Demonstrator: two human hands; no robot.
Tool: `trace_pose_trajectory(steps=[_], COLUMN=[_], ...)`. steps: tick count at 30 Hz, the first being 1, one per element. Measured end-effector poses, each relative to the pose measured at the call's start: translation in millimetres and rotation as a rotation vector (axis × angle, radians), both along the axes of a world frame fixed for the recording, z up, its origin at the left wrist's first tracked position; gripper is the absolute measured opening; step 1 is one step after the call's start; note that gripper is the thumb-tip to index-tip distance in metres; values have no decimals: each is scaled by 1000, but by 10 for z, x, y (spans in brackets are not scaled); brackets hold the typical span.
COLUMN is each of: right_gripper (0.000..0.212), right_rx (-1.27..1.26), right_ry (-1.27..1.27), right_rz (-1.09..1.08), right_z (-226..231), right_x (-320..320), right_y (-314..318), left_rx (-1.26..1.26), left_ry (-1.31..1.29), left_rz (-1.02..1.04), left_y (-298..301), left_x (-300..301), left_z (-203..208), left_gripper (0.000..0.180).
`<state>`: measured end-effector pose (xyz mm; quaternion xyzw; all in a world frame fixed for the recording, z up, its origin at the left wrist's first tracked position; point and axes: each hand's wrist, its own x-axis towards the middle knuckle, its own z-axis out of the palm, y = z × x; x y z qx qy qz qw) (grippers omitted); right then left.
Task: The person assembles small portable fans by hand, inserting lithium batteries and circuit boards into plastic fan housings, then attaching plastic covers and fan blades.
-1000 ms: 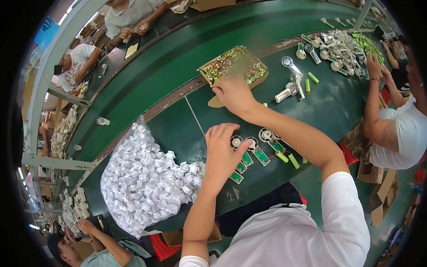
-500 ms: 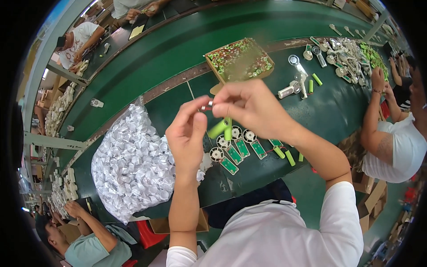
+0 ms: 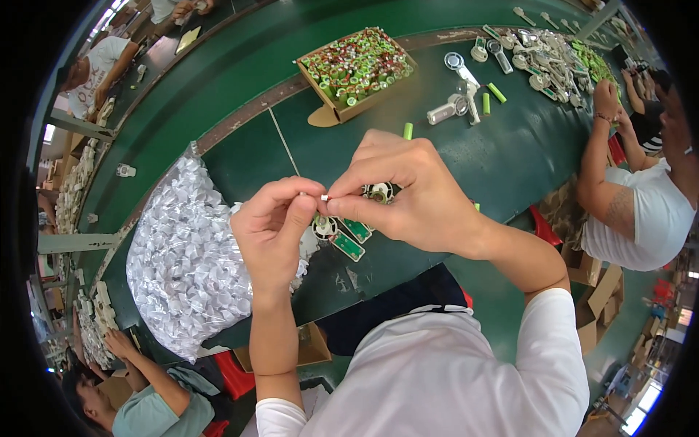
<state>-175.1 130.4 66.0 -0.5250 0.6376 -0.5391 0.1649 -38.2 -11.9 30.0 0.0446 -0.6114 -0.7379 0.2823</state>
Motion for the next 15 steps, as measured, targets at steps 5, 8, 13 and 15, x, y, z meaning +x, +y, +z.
trace_pose_trajectory(steps=[5,8,13,15], right_gripper=[8,9,12,9], right_rx=[33,101,273,223], right_ry=[126,-52,-425,-409], right_rz=[-31,-18,-148,-173], right_z=[-128,-196,-344,-426], right_x=[-13,74,79,164], right_y=[10,28,83,93], left_rx=[-336,-200,-130,-105], left_ry=[-94,-144,-245,-243], left_rz=[78,101,-67,-63], left_y=[-25,18,-27,-56], left_x=[-33,-37,-94,-86], left_z=[-131,-158,-260,-334], left_gripper=[6,5,8,8])
